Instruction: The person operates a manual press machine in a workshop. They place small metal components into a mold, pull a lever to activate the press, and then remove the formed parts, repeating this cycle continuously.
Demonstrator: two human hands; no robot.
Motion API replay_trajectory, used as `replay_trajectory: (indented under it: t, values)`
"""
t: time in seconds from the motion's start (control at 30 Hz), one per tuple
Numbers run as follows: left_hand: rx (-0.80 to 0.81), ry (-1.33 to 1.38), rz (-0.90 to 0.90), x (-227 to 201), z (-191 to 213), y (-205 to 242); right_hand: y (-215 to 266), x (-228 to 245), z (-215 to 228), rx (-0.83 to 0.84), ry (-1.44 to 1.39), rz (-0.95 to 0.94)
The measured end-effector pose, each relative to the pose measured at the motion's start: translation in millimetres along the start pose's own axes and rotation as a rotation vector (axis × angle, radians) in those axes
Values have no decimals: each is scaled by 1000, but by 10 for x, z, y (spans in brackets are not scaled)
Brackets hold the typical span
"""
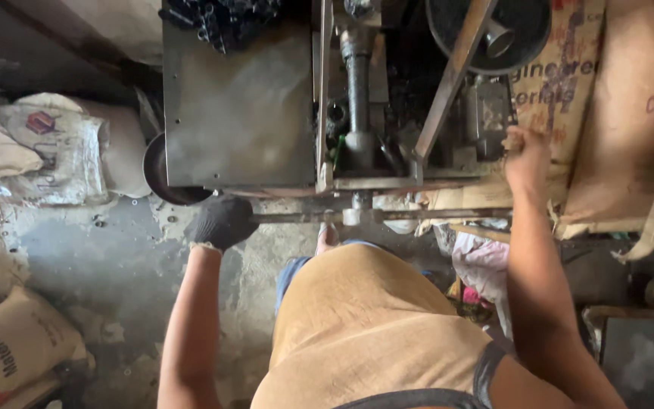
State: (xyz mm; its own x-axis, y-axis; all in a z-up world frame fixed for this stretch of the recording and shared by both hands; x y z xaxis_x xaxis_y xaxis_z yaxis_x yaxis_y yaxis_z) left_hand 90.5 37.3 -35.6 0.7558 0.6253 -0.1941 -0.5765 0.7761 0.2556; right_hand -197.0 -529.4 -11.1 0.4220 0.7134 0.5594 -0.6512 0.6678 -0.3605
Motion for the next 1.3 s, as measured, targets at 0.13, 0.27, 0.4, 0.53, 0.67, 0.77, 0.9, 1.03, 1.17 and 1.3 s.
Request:
replay_trajectory:
  t: [0.13, 0.27, 0.4, 0.53, 0.67, 0.77, 0.9, 1.03, 1.17, 1.3]
  values:
    - [19, 18, 22, 6, 40, 0, -882, 671, -506, 154, -162, 41]
    - [62, 38, 78, 60, -116, 12, -1607, 1277, -1772, 299, -724, -93]
    - [12, 49, 73, 109, -247, -20, -1978, 1725, -2295, 195, -465, 181]
    - [-55, 70, 61, 182, -390, -1, -2083, 1928, -2298, 52, -407, 256]
    - [-119, 134, 26, 206, -446, 7, -2072, 1619, -1600, -216, -586, 264]
    - [-228, 184, -43, 158, -325, 2, -2345, 1080, -1144, -150, -1100, 28]
    - [-99, 175, -15, 194, -311, 29, -2188, 326, -986, -119, -1349, -449]
    - [-91, 114, -52, 68, -305, -189, -1474, -539, -220, -235, -1495, -536]
    - [-149, 274, 40, 369, -530, 396, -155, -593, -544, -174, -1614, -728]
    - [-125, 230, -198, 237, -535, 1, 1553, -446, 299, -400, -1699, -838]
Point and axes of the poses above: each hand's wrist, its own y-axis away from the middle knuckle, its own z-axis out of the back of the hand, x = y × z, the point moved 7 cm from there along -y, towards the middle knuckle, and after that the axes turned 5 degrees about -y, right-handed, at the moved point
